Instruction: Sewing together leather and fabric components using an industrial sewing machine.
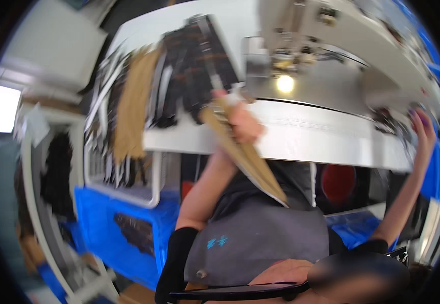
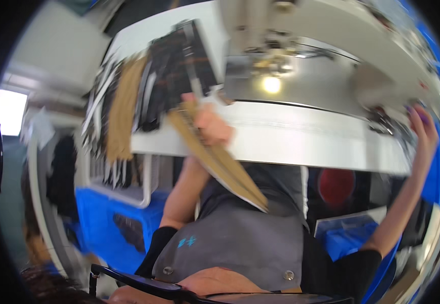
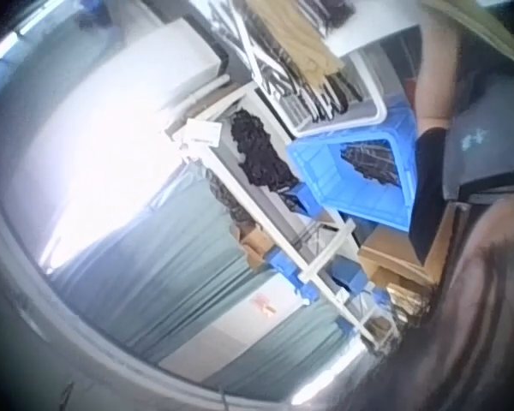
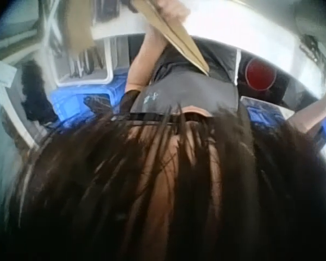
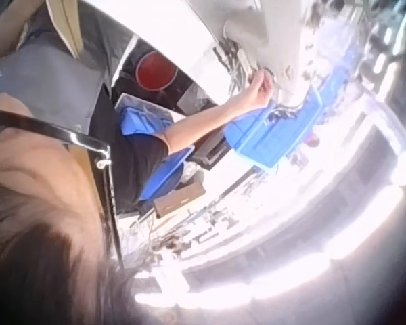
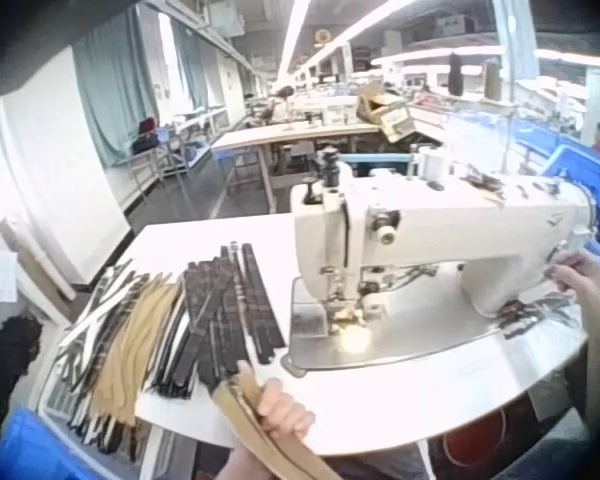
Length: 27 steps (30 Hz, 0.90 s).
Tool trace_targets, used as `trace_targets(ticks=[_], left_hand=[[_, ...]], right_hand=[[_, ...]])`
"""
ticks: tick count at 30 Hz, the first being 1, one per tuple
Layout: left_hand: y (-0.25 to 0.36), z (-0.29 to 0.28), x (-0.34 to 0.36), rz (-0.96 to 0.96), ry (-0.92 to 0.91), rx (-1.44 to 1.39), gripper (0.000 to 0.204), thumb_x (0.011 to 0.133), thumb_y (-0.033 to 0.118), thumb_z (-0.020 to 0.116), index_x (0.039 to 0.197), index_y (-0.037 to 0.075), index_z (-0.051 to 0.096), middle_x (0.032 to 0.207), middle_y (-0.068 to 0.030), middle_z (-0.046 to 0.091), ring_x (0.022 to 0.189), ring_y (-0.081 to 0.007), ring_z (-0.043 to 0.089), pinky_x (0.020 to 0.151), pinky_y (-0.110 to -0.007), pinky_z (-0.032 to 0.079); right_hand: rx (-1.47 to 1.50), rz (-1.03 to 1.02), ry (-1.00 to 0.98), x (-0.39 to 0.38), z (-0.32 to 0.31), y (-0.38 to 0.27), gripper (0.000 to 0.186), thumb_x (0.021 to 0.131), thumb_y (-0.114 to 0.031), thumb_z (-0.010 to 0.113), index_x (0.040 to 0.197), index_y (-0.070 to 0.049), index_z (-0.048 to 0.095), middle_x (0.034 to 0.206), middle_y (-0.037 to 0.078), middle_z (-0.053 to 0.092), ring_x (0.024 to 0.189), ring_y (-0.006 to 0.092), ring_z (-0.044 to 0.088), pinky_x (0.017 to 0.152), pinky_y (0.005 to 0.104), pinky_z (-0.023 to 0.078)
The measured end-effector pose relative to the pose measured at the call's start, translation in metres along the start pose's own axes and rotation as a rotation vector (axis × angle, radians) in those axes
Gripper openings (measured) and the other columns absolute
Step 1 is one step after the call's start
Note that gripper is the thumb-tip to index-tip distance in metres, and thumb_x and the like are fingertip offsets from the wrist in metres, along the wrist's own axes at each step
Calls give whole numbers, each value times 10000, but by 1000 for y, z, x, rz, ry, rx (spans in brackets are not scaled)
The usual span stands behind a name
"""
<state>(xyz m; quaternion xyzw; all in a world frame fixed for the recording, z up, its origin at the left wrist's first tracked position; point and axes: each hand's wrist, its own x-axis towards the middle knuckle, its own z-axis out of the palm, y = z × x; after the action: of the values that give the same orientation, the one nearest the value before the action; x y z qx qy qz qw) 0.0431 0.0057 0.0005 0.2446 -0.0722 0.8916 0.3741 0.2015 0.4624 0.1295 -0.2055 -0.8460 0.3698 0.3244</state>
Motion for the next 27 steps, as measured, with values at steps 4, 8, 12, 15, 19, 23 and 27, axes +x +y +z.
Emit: trace_targets(ticks=[4, 8, 12, 15, 19, 23, 27], left_hand=[[46, 32, 1, 172, 100, 52, 448, 1027, 415, 351, 762, 87, 504, 494, 14, 338, 442, -115, 310, 555, -287, 363], [73, 18, 17, 93, -13, 196, 453, 1045, 404, 285, 806, 87, 504, 497, -1, 363, 461, -123, 350, 732, -315, 417], [72, 27, 21, 101, -14, 149, 454, 1040, 410, 297, 776, 95, 490, 489, 4, 354, 454, -116, 346, 667, -299, 403], [71, 25, 41, 48, -32, -25, 449, 1024, 395, 359, 705, 101, 478, 486, 26, 324, 446, -106, 310, 551, -243, 346], [84, 17, 37, 59, -184, -4, 504, 1024, 457, 323, 854, 53, 571, 507, 27, 311, 511, -123, 341, 740, -301, 414], [95, 26, 25, 192, -93, 55, 389, 1023, 321, 381, 763, 79, 539, 471, 23, 336, 450, -113, 325, 676, -274, 436], [107, 24, 17, 202, -121, 61, 360, 1014, 295, 409, 763, 82, 553, 457, 28, 332, 440, -110, 323, 675, -278, 449]], right_hand=[[85, -12, -91, 3, 35, -29, 242, 897, -180, 646, 1040, 14, 671, 850, 65, 678, 744, 93, 598, 679, 223, 476], [8, -64, -26, 0, 50, -32, 182, 874, -150, 665, 962, 9, 678, 797, 66, 689, 652, 92, 606, 599, 225, 465], [-430, -159, -71, 12, 52, -14, 206, 866, -209, 651, 903, -8, 673, 836, 139, 700, 724, 200, 667, 658, 321, 491], [-436, -219, -80, 26, 51, 34, 244, 885, -245, 611, 936, -16, 677, 801, 137, 690, 749, 230, 671, 683, 339, 488], [-760, -269, 4, 19, 55, 51, 338, 887, -328, 628, 960, -1, 665, 718, 127, 661, 677, 189, 657, 638, 344, 490], [-848, -147, -90, -3, 75, 14, 301, 899, -295, 632, 1011, -18, 677, 759, 96, 679, 681, 165, 647, 638, 319, 498], [-107, -181, -101, -76, 121, -39, 270, 911, -156, 621, 1157, -50, 659, 908, 76, 698, 712, 114, 631, 678, 257, 514]])
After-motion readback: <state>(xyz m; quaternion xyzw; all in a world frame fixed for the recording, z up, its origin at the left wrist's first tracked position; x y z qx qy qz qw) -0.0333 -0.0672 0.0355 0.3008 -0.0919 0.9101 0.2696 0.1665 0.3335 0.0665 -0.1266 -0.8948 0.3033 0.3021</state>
